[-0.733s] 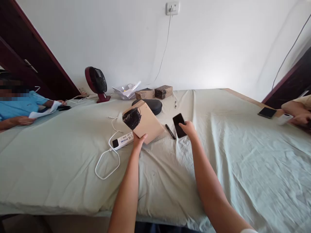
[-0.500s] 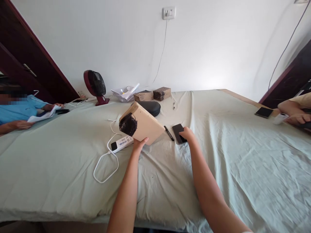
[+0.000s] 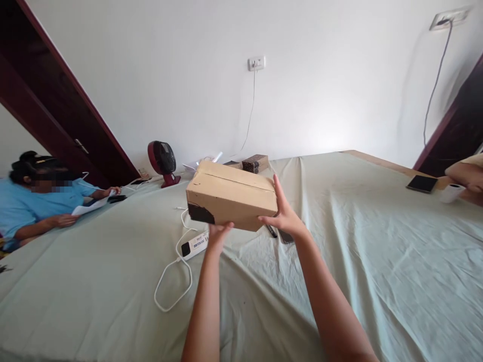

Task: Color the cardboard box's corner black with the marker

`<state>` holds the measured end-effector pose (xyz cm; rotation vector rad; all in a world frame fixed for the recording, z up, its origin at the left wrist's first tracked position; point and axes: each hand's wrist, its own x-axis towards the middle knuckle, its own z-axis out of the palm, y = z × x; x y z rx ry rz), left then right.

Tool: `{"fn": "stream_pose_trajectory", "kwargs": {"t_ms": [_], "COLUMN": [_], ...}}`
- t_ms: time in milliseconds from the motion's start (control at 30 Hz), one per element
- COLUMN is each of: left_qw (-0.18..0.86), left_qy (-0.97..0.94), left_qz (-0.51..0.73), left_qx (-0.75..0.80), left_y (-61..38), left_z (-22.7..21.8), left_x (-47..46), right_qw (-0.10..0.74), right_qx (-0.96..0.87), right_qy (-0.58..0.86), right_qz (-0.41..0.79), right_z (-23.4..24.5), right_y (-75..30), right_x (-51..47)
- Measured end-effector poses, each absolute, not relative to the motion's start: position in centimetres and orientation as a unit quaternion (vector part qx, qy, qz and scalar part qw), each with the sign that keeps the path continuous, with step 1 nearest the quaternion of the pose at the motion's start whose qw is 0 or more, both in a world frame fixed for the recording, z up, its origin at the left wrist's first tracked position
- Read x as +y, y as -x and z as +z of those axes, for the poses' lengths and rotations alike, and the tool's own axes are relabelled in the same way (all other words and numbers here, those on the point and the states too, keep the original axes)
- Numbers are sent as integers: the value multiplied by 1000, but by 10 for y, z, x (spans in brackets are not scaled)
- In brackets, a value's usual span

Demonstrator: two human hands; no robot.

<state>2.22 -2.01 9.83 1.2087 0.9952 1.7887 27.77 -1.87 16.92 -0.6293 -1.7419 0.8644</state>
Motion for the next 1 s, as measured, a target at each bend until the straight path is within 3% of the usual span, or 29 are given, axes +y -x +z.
{"fn": "stream_pose_trajectory", "kwargs": {"t_ms": [100, 200, 267, 433, 567, 700, 1000], "left_qw": [149, 74, 86, 234, 251, 278, 121], "left_qy": [-514, -564, -580, -596, -553, -582, -655], "left_qz": [735, 650, 627, 625, 630, 591, 562], "left_qx": [416, 503, 512, 446, 484, 485, 490], "left_y": [10, 28, 28, 20, 18, 17, 17], "left_z": [143, 170, 177, 177, 183, 192, 194], "left_x": [-30, -46, -56, -67, -72, -80, -87], "right_qw": [531, 524, 519, 499, 486, 526, 636], "right_qx": [-731, -737, -740, -758, -765, -735, -602], "right_qy": [290, 302, 302, 287, 270, 274, 278], "right_qz": [316, 302, 303, 306, 324, 328, 396], "right_z": [179, 187, 191, 195, 198, 201, 206], "right_y": [-293, -301, -302, -304, -306, -304, -282], "right_x": [-27, -35, -39, -43, -48, -53, -60]}}
